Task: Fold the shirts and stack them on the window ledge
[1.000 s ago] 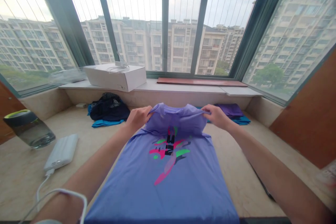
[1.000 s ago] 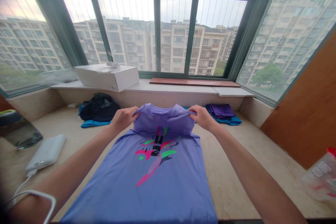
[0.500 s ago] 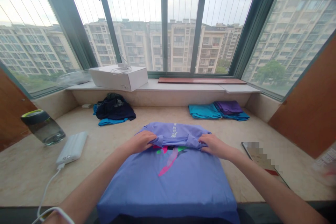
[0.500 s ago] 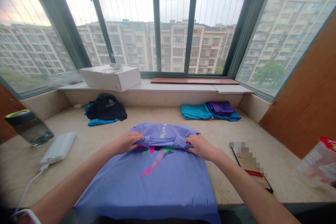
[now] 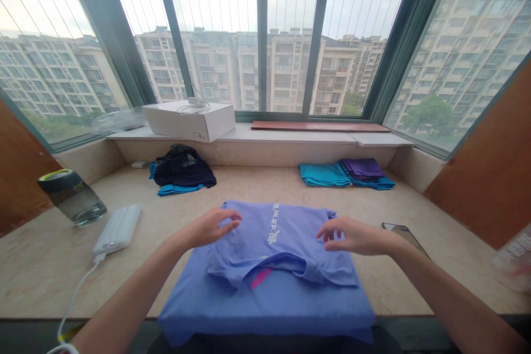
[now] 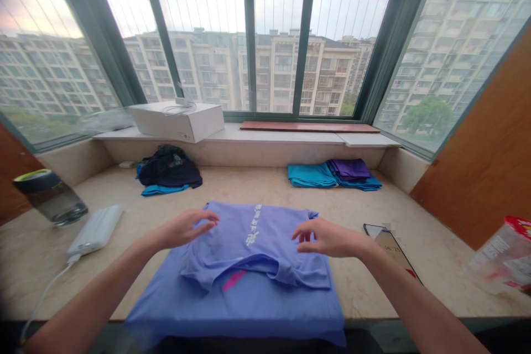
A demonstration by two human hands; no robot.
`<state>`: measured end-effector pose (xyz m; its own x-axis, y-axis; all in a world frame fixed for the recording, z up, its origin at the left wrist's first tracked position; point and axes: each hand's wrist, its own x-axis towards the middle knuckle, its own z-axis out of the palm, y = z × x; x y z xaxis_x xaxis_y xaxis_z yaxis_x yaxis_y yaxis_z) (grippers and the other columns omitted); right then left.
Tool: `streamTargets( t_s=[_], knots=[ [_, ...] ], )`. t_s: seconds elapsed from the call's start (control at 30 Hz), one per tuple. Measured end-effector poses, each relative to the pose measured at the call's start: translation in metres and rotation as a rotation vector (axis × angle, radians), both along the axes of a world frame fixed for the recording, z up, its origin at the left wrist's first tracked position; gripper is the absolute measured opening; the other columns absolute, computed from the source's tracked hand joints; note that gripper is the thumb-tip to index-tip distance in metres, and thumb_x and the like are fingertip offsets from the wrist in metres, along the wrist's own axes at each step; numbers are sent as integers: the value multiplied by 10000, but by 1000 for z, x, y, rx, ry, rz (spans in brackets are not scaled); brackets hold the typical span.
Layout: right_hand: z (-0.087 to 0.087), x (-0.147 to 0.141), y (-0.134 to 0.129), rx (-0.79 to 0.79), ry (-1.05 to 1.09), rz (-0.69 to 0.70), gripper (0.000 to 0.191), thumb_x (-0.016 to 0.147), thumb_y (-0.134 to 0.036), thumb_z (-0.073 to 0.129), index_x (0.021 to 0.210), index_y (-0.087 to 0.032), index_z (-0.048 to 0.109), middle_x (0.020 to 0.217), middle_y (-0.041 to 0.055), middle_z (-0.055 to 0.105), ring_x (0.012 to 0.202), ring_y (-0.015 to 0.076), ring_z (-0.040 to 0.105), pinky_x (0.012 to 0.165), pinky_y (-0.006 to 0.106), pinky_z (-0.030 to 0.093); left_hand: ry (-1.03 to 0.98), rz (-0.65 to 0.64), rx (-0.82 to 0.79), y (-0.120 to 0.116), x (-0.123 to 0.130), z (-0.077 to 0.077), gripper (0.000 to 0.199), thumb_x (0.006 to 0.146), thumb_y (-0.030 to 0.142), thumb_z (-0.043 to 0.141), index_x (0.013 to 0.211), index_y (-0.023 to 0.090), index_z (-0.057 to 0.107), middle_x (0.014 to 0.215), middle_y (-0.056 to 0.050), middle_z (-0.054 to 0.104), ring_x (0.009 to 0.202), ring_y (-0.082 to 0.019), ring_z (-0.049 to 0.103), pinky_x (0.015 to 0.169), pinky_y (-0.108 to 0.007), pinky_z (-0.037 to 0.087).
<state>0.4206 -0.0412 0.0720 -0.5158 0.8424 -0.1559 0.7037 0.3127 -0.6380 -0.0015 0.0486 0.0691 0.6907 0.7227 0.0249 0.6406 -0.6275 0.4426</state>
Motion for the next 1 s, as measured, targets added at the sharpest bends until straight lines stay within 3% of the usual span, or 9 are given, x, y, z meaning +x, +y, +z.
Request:
streamTargets(
  t_s=[0.1, 0.17, 0.27, 0.37, 0.47, 0.57, 0.77, 0.87, 1.0],
  knots=[
    [-21, 7, 28, 267, -107, -188, 274, 924, -370, 597, 1114, -241, 746, 1066, 88, 740, 973, 260, 670, 908, 366, 498, 20, 185, 216, 29, 1, -24, 379, 968, 340, 433, 1229, 200, 669, 1279, -116, 695, 1206, -271, 624, 1078, -398, 440],
    [-38, 12, 48, 363, -195, -269, 288, 916, -334, 597, 1133, -213, 742, 1156, 117, 723, 1089, 288, 648, 994, 393, 460, 72, 252, 239, 48, 1, -39, 400, 942, 308, 448, 1257, 172, 653, 1325, -139, 669, 1259, -282, 598, 1109, -409, 420],
    [-55, 17, 68, 373, -242, -310, 342, 900, -340, 620, 1182, -178, 725, 1238, 150, 699, 1162, 310, 624, 1026, 409, 438, 107, 287, 210, 66, 0, -54, 386, 902, 296, 511, 1230, 158, 663, 1312, -150, 678, 1249, -290, 610, 1094, -403, 438],
    [-64, 18, 72, 356, -236, -318, 285, 874, -314, 641, 1094, -175, 756, 1126, 141, 742, 1038, 307, 671, 931, 396, 478, 96, 294, 210, 70, -2, -60, 287, 880, 285, 552, 1110, 202, 702, 1179, -105, 744, 1134, -271, 666, 1018, -377, 489],
    [-62, 21, 69, 351, -204, -314, 180, 869, -297, 635, 926, -196, 773, 938, 87, 766, 870, 262, 687, 801, 341, 496, 76, 315, 226, 67, -5, -56, 201, 893, 297, 548, 968, 217, 717, 1004, -80, 767, 990, -265, 692, 903, -356, 523],
    [-53, 25, 74, 391, -150, -337, 196, 907, -325, 596, 924, -209, 754, 917, 58, 750, 847, 229, 674, 770, 307, 497, 6, 372, 294, 69, -6, -40, 223, 934, 323, 511, 964, 210, 702, 984, -89, 736, 967, -266, 677, 876, -349, 515],
    [-37, 17, 103, 537, -142, -572, 326, 969, -273, 488, 1216, -175, 677, 1207, 160, 671, 1179, 316, 593, 1038, 447, 426, -18, 526, 442, 90, 12, -13, 301, 984, 227, 445, 1200, 117, 623, 1195, -169, 653, 1129, -293, 603, 1002, -383, 455],
    [-44, -2, 97, 510, -162, -529, 418, 928, -246, 570, 1338, -177, 622, 1359, 178, 611, 1300, 336, 529, 1114, 484, 371, 35, 451, 406, 89, 21, -26, 420, 946, 201, 503, 1343, 71, 546, 1345, -222, 590, 1245, -325, 556, 1071, -414, 418],
    [-61, -33, 54, 358, -151, -219, 532, 960, -460, 573, 1452, -260, 541, 1527, 106, 503, 1415, 291, 444, 1185, 447, 320, 109, 238, 289, 71, 22, -60, 468, 925, 350, 584, 1364, 190, 576, 1423, -142, 592, 1328, -283, 536, 1139, -383, 379]
  ],
)
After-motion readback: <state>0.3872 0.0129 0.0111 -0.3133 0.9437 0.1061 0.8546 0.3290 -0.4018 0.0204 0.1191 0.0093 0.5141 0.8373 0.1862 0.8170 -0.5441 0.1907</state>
